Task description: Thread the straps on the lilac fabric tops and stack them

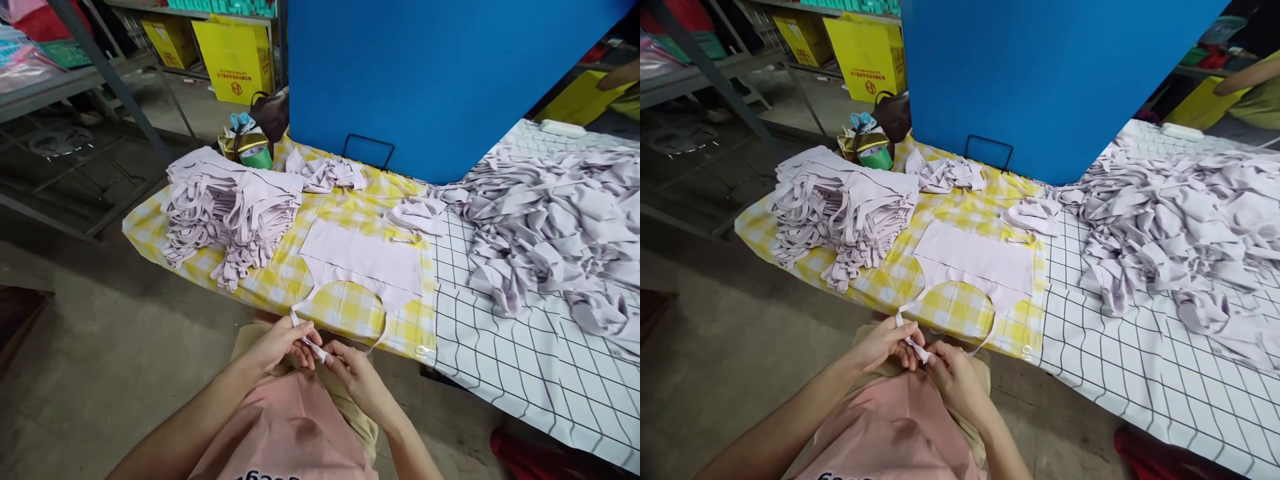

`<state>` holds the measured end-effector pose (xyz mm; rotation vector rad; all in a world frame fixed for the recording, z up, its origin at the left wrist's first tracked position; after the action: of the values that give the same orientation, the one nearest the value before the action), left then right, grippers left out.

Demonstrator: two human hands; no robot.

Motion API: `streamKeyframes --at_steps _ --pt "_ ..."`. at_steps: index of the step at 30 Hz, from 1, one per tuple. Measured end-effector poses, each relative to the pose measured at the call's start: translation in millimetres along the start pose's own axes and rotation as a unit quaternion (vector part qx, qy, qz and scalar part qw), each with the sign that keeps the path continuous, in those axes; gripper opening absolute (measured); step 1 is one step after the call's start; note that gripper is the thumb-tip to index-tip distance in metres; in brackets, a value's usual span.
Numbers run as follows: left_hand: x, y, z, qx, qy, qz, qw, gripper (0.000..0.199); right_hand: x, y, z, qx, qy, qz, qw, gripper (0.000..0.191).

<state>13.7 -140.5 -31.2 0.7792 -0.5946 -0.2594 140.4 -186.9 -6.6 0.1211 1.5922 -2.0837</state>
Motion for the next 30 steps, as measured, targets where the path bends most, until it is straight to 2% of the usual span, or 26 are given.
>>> streamKeyframes --at_steps 2,4,5,6,8,9,10,11,13,16,21,30 --pt "-9.1 1.4 -1.2 -0.011 0.054 -0.047 0.997 0.051 -5.7 4.0 -1.7 0.035 0.022 -0.028 0.999 0.029" --pt "-17.7 5.4 1.3 -0.006 0.124 -0.178 0.976 0.048 -12.1 7.3 -2.1 0.059 0.05 -0.053 0.996 0.031" --pt "-20.4 11.1 4.5 0.023 0.171 -0.263 0.949 0.045 -14.7 8.5 -2.3 0.069 0.061 -0.066 0.994 0.032" --pt "-20.6 19.5 9.5 0.075 0.223 -0.343 0.909 0.041 -16.8 9.5 -2.7 0.078 0.069 -0.077 0.992 0.034" --pt "-8.7 37.3 23.2 0.232 0.296 -0.455 0.807 0.031 -19.7 10.6 -4.2 0.088 0.084 -0.094 0.988 0.037" --pt "1.9 42.4 29.4 0.31 0.298 -0.487 0.76 0.023 -20.5 10.8 -5.2 0.091 0.091 -0.099 0.987 0.038" --pt "13.6 44.0 33.4 0.373 0.276 -0.511 0.723 0.017 -20.9 10.9 -6.1 0.093 0.097 -0.102 0.986 0.038" --pt "24.5 42.8 34.9 0.418 0.242 -0.533 0.695 0.013 -21.2 10.7 -6.8 0.094 0.104 -0.103 0.985 0.039" --pt "39.5 36.4 32.3 0.459 0.183 -0.569 0.657 0.013 -21.5 9.7 -7.8 0.094 0.119 -0.101 0.983 0.039" --pt "44.8 28.2 23.7 0.468 0.162 -0.596 0.632 0.017 -22.3 7.7 -8.0 0.098 0.133 -0.094 0.982 0.041" --pt "40.9 23.7 17.9 0.475 0.149 -0.604 0.623 0.024 -24.5 5.6 -8.0 0.101 0.137 -0.109 0.979 0.04" --pt "35.5 27.2 18.5 0.488 0.178 -0.611 0.597 0.021 -23.1 1.2 -10.6 0.09 0.099 -0.135 0.982 0.035"
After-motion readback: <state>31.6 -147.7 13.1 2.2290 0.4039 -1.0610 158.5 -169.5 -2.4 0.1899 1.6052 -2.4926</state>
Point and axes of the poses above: each hand's wrist, its own z-axis away from the middle knuckle, its own x-axis out of the palm, y = z × x, the point moved 5 cm from there along -z, towards the middle knuckle, and after that the axes turned 1 degree about y, right-handed, at the moved point
